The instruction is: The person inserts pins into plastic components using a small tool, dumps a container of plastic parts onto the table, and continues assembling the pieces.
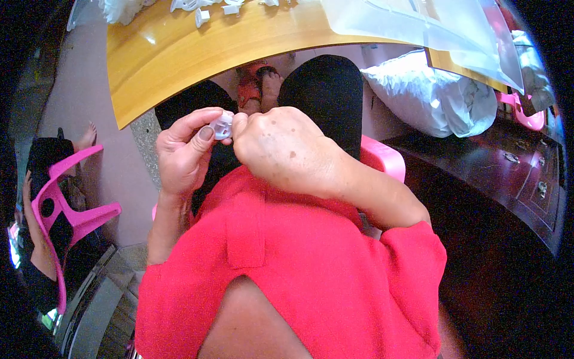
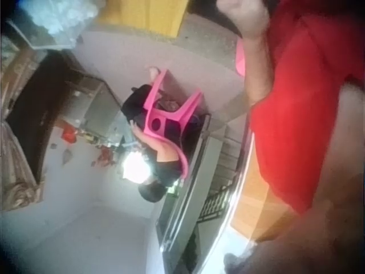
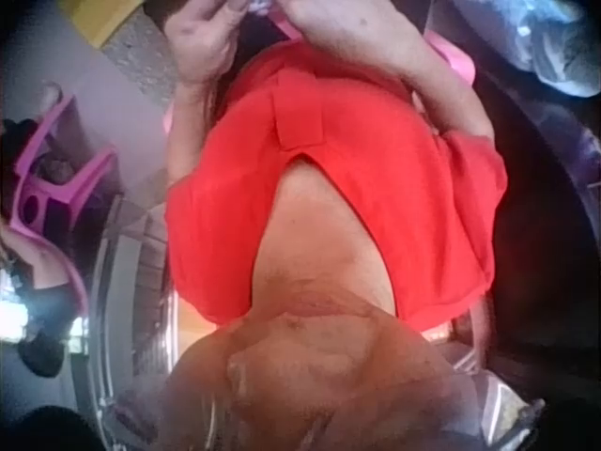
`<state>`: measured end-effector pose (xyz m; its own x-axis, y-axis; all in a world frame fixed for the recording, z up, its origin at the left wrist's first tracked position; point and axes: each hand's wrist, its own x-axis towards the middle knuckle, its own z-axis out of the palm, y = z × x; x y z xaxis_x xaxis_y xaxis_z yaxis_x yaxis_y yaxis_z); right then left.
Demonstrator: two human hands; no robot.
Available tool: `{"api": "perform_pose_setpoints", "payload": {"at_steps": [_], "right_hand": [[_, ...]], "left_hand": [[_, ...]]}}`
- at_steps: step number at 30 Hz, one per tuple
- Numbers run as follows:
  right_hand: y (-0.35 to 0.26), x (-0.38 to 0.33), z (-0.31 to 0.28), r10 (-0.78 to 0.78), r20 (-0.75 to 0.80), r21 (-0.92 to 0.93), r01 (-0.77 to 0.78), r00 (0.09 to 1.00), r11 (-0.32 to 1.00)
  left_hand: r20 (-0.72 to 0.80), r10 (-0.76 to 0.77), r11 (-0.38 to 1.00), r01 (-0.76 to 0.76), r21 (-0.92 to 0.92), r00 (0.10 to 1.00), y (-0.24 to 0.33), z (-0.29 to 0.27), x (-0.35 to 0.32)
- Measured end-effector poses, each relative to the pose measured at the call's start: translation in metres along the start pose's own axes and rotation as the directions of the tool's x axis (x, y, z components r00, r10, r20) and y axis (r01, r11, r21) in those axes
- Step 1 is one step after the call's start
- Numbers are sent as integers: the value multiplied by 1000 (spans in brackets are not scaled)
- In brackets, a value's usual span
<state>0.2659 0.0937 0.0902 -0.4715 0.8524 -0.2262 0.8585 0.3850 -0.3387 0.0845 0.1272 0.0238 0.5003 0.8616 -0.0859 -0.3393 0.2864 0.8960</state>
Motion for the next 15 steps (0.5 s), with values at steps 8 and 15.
{"api": "perform_pose_setpoints", "payload": {"at_steps": [8, 15], "right_hand": [[0, -7, 6, 106, -195, 66, -94, 975, 993], [-7, -8, 11, 81, -242, -123, -113, 967, 986]], "left_hand": [[-5, -126, 960, 121, -254, 992, 1, 3, 8], [-11, -156, 971, 151, -188, 988, 2, 3, 5]]}}
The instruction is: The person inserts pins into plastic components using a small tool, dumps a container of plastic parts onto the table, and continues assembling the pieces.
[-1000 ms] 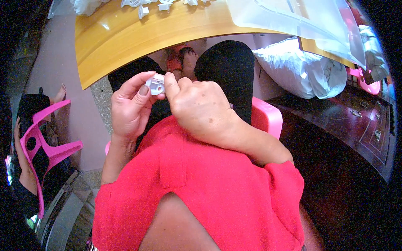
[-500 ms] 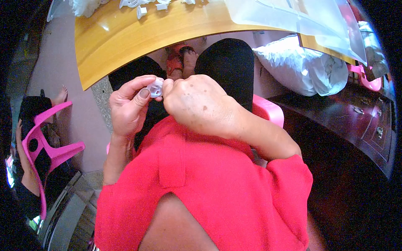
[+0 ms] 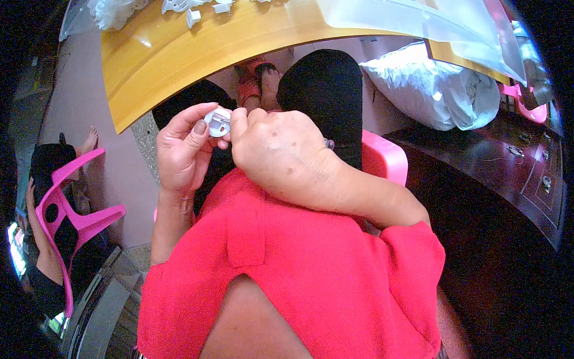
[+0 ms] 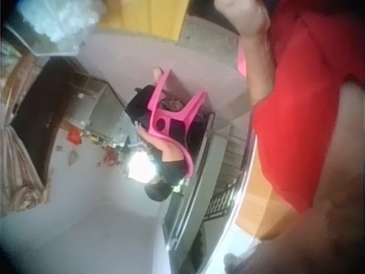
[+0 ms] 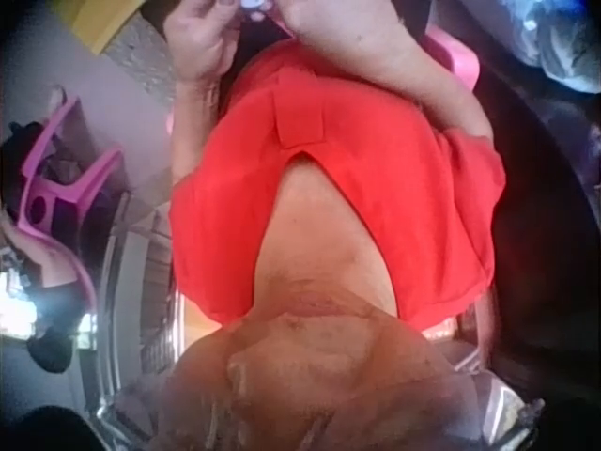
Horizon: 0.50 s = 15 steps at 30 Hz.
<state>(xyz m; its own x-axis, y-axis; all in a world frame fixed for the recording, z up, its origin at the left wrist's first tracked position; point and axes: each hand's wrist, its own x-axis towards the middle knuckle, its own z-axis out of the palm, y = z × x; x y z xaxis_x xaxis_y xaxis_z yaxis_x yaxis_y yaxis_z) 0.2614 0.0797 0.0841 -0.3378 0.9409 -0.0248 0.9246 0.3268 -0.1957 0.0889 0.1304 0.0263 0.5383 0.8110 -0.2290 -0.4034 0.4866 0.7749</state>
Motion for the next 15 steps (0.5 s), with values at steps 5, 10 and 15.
{"api": "perform_pose_setpoints", "payload": {"at_steps": [5, 10, 15], "right_hand": [[-5, 3, -3, -35, 36, -111, 38, 999, 993], [6, 7, -5, -146, 92, -84, 153, 985, 985], [20, 10, 1, -88, 101, 262, 59, 991, 963]], "left_hand": [[-20, 72, 988, -68, 142, 997, -5, -1, -2], [34, 144, 969, -148, 199, 989, -6, -1, -1], [8, 42, 997, -43, 65, 999, -7, 1, 1]]}}
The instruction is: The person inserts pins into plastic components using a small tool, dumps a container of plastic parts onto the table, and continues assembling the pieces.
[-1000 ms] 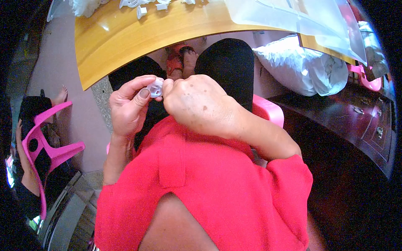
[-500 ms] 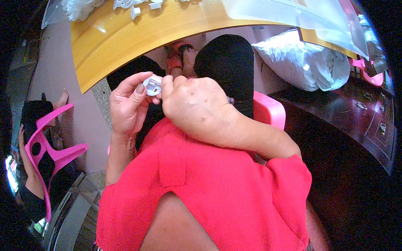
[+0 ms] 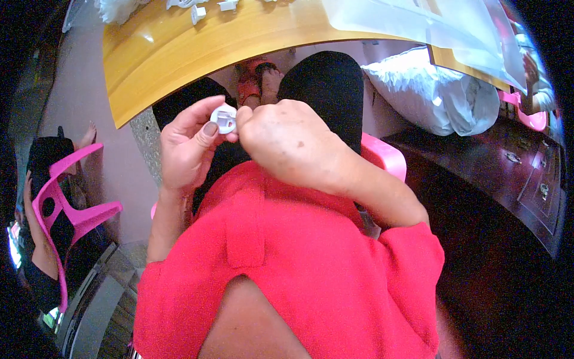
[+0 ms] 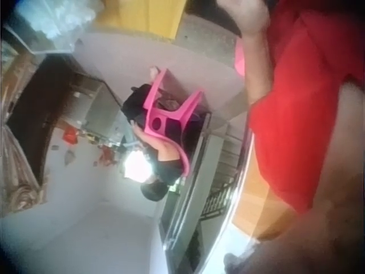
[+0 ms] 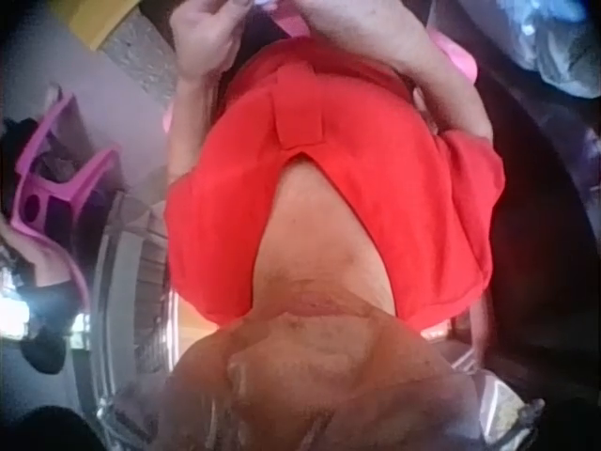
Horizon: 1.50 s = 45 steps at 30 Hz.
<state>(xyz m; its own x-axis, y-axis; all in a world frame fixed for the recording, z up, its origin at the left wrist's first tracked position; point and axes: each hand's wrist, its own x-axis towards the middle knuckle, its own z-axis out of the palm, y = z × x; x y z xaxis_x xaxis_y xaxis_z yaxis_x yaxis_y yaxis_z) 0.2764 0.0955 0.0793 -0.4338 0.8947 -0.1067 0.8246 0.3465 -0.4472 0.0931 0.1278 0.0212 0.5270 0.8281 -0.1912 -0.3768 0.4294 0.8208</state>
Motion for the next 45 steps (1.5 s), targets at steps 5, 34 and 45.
{"api": "perform_pose_setpoints", "payload": {"at_steps": [5, 34, 45], "right_hand": [[-6, -4, 24, 254, -168, 522, -133, 953, 843], [-11, 1, 34, 269, -229, 564, -97, 936, 820], [-9, -4, 33, 125, -227, 324, -46, 966, 945]], "left_hand": [[-7, -25, 995, 24, -98, 1000, 6, 0, 4], [-45, 46, 998, -47, -28, 998, -1, -3, 3], [-33, 31, 999, -31, 16, 999, 2, -5, 1]]}}
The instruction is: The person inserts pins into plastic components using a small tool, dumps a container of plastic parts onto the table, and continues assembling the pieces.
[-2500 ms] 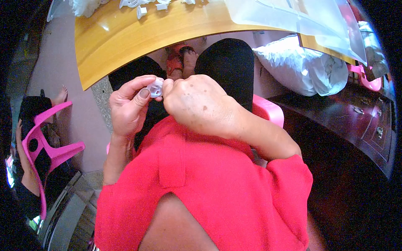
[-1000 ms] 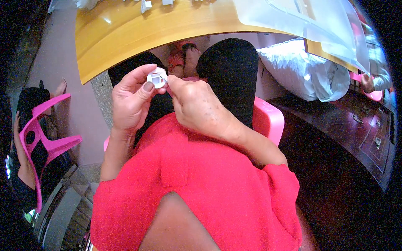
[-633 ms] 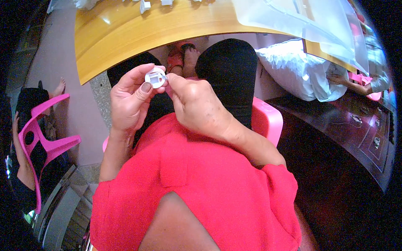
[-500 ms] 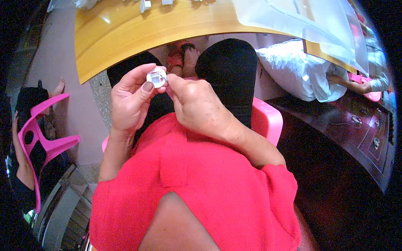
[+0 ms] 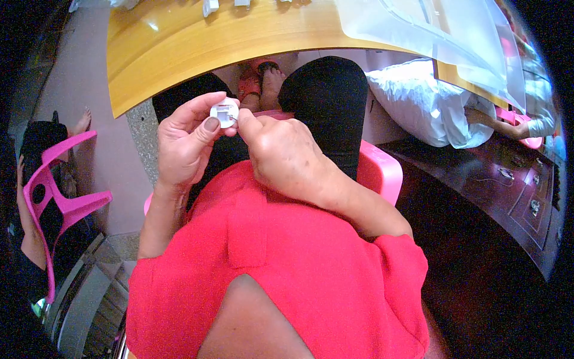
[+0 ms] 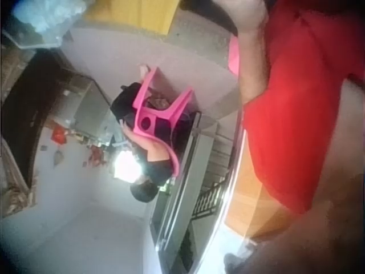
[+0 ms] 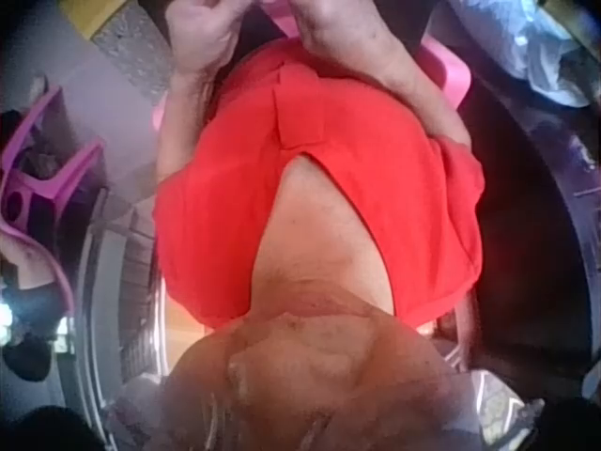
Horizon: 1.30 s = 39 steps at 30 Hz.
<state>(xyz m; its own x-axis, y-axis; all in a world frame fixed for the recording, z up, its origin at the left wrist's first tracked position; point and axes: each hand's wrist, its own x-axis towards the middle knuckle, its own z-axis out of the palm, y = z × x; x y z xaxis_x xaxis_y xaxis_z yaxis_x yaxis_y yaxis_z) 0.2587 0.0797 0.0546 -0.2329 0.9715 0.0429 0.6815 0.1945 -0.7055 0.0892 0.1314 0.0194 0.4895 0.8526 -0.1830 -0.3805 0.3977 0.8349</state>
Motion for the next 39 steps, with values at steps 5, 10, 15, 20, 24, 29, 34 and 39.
{"api": "perform_pose_setpoints", "payload": {"at_steps": [5, 10, 15, 20, 24, 29, 34, 39], "right_hand": [[-4, 1, -8, -43, 130, -336, 85, 991, 938], [-14, 5, -19, -70, 217, -465, 166, 974, 870], [-20, 5, -25, -8, 339, -582, 217, 941, 784], [-24, 8, -26, -66, 422, -591, 329, 904, 737], [-25, 6, -23, -67, 479, -630, 396, 875, 668], [-19, 0, -18, -100, 393, -683, 363, 914, 634], [-11, 2, -31, 52, 365, -523, 159, 930, 838], [-9, -4, -35, 23, 190, -428, 62, 981, 902]], "left_hand": [[8, -5, 999, 4, 38, 1000, 0, 1, -1], [20, -28, 993, 25, 111, 999, 2, 4, -4], [49, 14, 945, -30, 327, 999, 0, 9, -6], [54, 57, 898, -74, 434, 997, -4, 11, -5], [157, 126, 784, -196, 589, 979, -6, 12, -4], [19, -87, 932, 75, 355, 996, -12, 9, -5], [59, -108, 993, 104, 60, 992, -7, 0, 4], [56, -108, 992, 111, -57, 993, -1, 2, 1]]}}
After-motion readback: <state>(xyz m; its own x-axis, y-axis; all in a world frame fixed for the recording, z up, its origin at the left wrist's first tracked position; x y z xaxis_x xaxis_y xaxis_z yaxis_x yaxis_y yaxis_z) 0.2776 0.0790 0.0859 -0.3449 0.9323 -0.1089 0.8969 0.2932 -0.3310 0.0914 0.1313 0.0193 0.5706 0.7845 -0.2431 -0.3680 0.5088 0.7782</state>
